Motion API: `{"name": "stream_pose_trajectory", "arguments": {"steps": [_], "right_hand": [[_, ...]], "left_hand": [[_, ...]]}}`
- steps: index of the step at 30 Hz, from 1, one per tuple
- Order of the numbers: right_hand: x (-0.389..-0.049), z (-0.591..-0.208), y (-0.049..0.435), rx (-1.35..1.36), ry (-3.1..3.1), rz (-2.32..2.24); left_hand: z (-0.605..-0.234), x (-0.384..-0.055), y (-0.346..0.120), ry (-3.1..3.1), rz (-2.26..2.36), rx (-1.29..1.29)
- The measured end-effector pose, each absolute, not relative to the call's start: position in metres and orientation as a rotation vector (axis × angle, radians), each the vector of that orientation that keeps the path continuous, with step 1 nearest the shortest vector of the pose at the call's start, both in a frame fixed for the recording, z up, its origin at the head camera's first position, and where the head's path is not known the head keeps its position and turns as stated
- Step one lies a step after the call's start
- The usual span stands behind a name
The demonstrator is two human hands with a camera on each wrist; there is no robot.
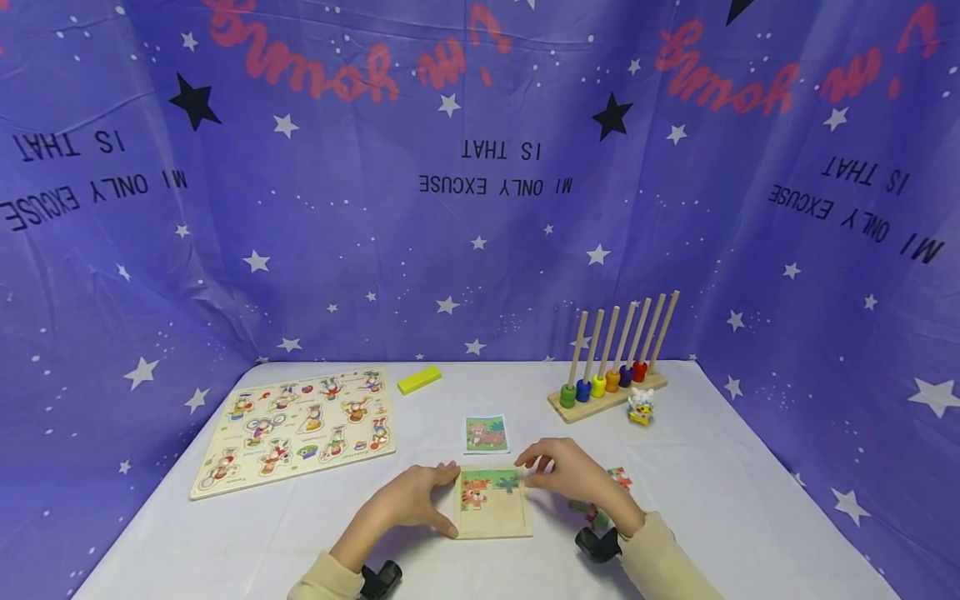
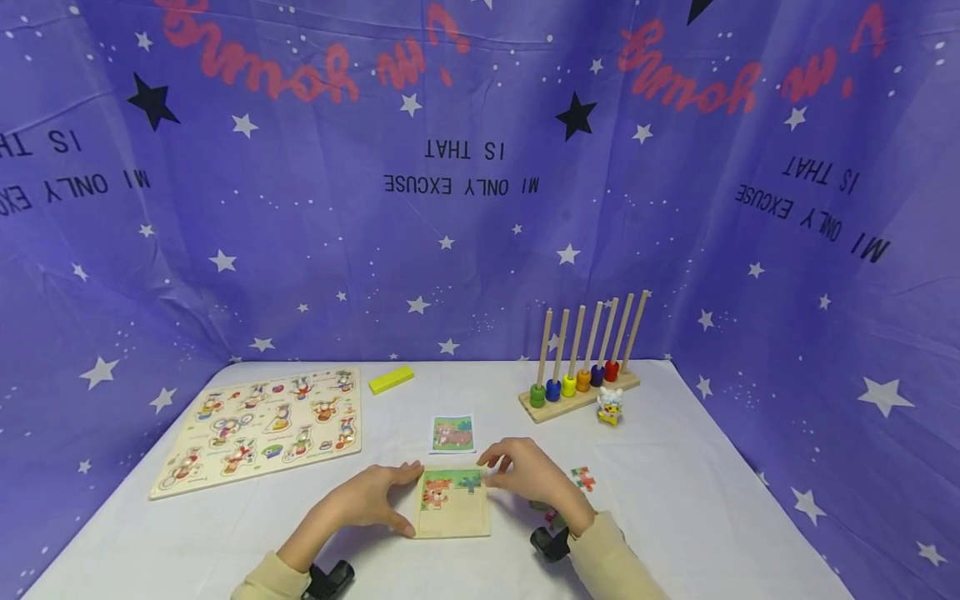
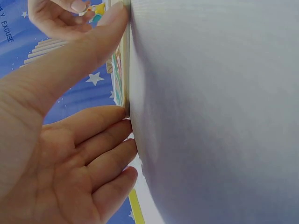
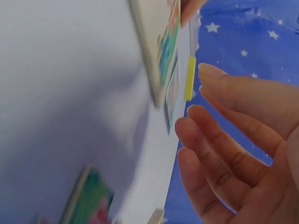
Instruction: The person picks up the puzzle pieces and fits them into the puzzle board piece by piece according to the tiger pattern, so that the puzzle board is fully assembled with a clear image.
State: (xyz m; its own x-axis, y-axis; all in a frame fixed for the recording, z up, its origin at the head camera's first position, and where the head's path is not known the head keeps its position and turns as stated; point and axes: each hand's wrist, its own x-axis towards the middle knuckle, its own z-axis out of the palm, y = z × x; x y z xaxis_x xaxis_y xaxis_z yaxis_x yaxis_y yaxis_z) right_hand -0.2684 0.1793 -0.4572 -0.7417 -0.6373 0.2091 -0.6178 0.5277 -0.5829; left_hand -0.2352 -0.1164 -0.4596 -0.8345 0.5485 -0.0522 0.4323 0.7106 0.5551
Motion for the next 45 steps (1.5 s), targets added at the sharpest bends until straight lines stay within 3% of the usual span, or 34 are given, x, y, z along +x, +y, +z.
{"name": "stream_pose_trajectory", "arguments": {"steps": [25,45], "right_hand": [[-0.265,-0.458,0.261,-0.98,2.776,-0.878],[-0.271,-0.464,0.267,-0.881,2.801,-0.801]], "left_hand": [[-0.456,-0.231,-0.114,2.695,0.827,0.763],[-0.459,-0.232,-0.117,2.691,0.82,0.752]]}}
